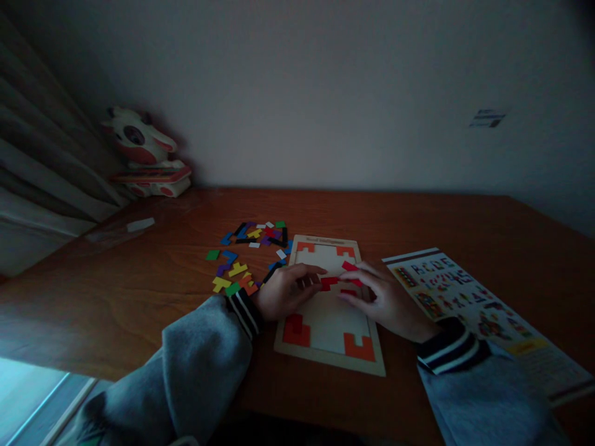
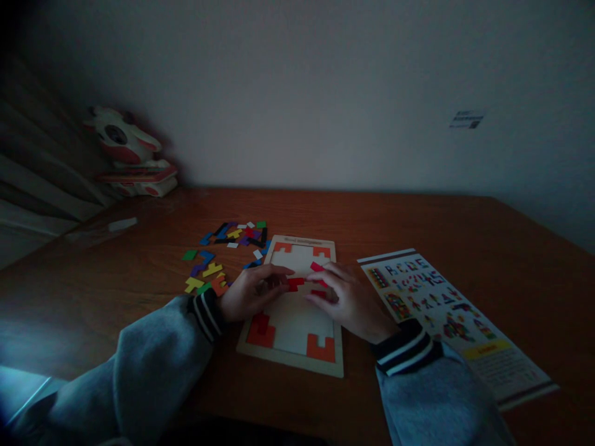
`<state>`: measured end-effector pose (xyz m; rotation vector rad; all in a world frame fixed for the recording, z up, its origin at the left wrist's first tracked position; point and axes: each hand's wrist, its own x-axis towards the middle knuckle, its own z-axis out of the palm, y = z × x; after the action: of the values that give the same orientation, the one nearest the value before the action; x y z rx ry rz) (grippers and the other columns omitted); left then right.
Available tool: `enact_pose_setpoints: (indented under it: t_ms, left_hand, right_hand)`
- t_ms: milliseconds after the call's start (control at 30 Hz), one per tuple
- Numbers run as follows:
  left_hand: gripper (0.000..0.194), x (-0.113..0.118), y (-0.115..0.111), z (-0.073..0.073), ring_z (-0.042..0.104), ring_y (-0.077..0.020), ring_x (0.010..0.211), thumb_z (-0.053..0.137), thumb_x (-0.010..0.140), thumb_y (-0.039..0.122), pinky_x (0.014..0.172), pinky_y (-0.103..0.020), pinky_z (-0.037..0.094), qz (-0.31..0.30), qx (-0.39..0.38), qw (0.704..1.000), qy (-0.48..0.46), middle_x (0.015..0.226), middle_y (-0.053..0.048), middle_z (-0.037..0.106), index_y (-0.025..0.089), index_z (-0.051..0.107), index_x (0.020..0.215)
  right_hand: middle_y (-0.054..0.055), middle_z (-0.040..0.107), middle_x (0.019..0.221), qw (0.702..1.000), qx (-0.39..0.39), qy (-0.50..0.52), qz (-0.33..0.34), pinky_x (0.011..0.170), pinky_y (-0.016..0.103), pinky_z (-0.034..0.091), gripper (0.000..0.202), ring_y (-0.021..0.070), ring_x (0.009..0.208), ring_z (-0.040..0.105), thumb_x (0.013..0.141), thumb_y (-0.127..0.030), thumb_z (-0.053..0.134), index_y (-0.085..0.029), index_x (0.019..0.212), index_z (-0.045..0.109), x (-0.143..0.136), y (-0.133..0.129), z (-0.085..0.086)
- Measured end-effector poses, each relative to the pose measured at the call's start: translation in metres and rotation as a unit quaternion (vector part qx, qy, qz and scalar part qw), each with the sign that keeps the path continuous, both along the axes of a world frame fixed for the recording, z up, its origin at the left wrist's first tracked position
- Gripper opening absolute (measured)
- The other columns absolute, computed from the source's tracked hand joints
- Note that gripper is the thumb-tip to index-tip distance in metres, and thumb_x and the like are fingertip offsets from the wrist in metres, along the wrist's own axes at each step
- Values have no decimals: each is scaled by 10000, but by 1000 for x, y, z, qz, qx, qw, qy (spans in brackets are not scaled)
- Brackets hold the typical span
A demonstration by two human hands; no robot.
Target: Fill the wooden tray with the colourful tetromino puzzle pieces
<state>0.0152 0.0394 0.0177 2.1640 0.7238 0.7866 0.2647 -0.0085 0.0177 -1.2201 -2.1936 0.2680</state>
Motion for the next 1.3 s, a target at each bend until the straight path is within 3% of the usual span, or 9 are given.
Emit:
enact_pose_setpoints:
  t_ms: [233, 400, 533, 633, 800, 867, 1033, 1300]
  left_hand:
    - [324, 2, -2, -1, 620, -128, 766, 598, 946, 314, 691, -240, 488, -24, -93, 995, -22, 921, -57, 709, 150, 611, 1225]
    - [350, 2, -1, -2, 645, -151, 848, 626, 930, 347, 780, -274, 504, -37, -159, 985, -52, 959, -70, 711, 144, 620, 1215]
    - [373, 2, -1, -3, 653, -158, 833, 630, 920, 411, 765, -278, 512, -45, -192, 979, -53, 941, -75, 717, 135, 644, 1169]
    - [394, 2, -2, -4, 661, -158, 812, 593, 941, 438, 752, -282, 518, -51, -191, 979, -40, 954, -85, 729, 131, 634, 1184]
    - [368, 1, -1, -2, 665, -168, 854, 560, 961, 440, 739, -271, 518, -31, -163, 986, -23, 991, -100, 728, 130, 659, 1132]
    - [352, 1, -1, 0, 661, -172, 862, 562, 959, 438, 735, -266, 514, -32, -142, 989, -12, 971, -101, 722, 129, 689, 1070]
    - [340, 1, -1, 3, 636, -153, 815, 555, 965, 425, 719, -252, 499, -45, -106, 993, 8, 949, -94, 697, 128, 709, 1021]
    - [301, 0, -1, 2, 621, -147, 801, 557, 968, 386, 708, -251, 489, -49, -93, 994, 19, 933, -85, 687, 130, 706, 1022]
  right_hand:
    - [41, 627, 959, 995, 91, 18, 47, 808, 349, 534, 254, 192, 923, 606, 906, -241, 656, -261, 1158, 631, -14, -6, 3]
    - [49, 615, 942, 992, 104, 26, 72, 785, 328, 532, 240, 186, 892, 591, 914, -250, 644, -235, 1153, 637, -17, -8, 2]
    - [47, 625, 921, 989, 111, 35, 88, 786, 318, 510, 170, 175, 874, 582, 948, -230, 591, -236, 1101, 664, -17, -8, 5]
    - [33, 634, 886, 991, 52, 73, 96, 744, 294, 493, 134, 161, 837, 588, 960, -293, 580, -232, 1013, 687, -12, -7, 9]
    - [14, 649, 841, 970, -223, 72, 71, 669, 273, 461, 301, 140, 735, 589, 969, -460, 517, -217, 936, 691, 8, -9, 24]
    - [18, 662, 852, 955, -282, 44, 76, 699, 282, 456, 344, 149, 765, 599, 970, -484, 495, -209, 907, 691, 16, -10, 29]
    - [27, 681, 846, 949, -306, -16, 70, 716, 289, 439, 351, 152, 756, 602, 942, -497, 528, -205, 868, 708, 22, -11, 32]
    - [37, 689, 897, 964, -255, -36, 71, 751, 319, 483, 264, 172, 795, 635, 940, -426, 552, -231, 886, 721, 23, -11, 23]
